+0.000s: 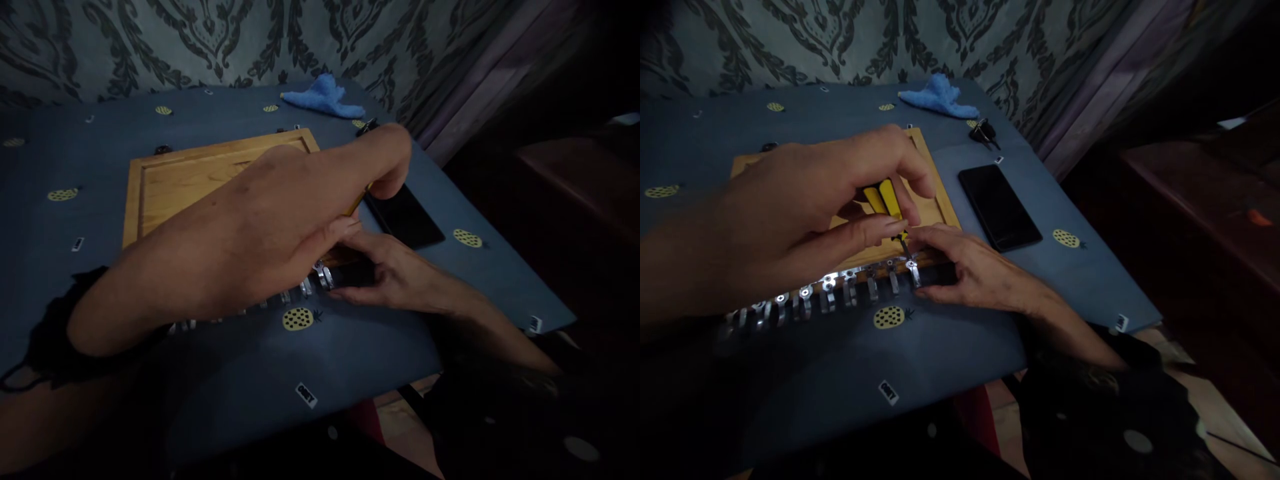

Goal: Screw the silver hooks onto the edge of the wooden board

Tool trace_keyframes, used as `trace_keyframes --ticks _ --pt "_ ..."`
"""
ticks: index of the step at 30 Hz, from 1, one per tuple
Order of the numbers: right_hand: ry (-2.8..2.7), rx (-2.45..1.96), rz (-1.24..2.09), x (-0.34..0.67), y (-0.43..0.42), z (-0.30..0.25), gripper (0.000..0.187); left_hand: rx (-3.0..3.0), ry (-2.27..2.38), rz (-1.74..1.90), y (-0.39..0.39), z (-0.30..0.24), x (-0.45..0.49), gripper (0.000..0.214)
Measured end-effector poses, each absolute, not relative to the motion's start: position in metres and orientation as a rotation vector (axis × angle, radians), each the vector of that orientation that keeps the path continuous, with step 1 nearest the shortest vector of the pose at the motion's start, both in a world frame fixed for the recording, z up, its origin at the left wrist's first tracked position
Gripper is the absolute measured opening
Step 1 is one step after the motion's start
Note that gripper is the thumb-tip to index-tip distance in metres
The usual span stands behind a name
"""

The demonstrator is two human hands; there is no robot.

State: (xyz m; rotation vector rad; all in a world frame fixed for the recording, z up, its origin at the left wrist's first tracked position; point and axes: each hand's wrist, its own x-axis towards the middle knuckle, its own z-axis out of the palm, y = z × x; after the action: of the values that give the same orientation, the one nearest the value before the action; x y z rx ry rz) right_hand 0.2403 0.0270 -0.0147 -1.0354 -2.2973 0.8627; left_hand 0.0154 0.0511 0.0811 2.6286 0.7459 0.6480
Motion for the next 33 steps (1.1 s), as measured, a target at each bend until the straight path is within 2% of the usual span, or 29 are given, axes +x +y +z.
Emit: trace_keyframes --ticks 3,7,15,25,33 --pt "-2.299 -1.013 0.858 0.24 0.028 -0.016 0.055 2.673 0.713 0.565 0.052 0.081 0.016 0.013" --pt "-2.313 -1.005 0.825 0.241 0.03 -0.017 0.054 2.715 0.773 0.655 0.052 0.079 0.019 0.008" --pt "-2.32 -0.986 0.792 0.243 0.028 -0.02 0.058 2.714 0.813 0.837 0.056 0.07 0.024 0.014" --pt "-2.299 -1.018 0.909 0.243 0.027 -0.018 0.07 2.768 0.957 0.858 0.049 0.089 0.021 0.017" --pt "-2.315 -1.022 0.874 0.243 0.027 -0.018 0.064 2.793 0.84 0.8 0.053 0.08 0.022 0.019"
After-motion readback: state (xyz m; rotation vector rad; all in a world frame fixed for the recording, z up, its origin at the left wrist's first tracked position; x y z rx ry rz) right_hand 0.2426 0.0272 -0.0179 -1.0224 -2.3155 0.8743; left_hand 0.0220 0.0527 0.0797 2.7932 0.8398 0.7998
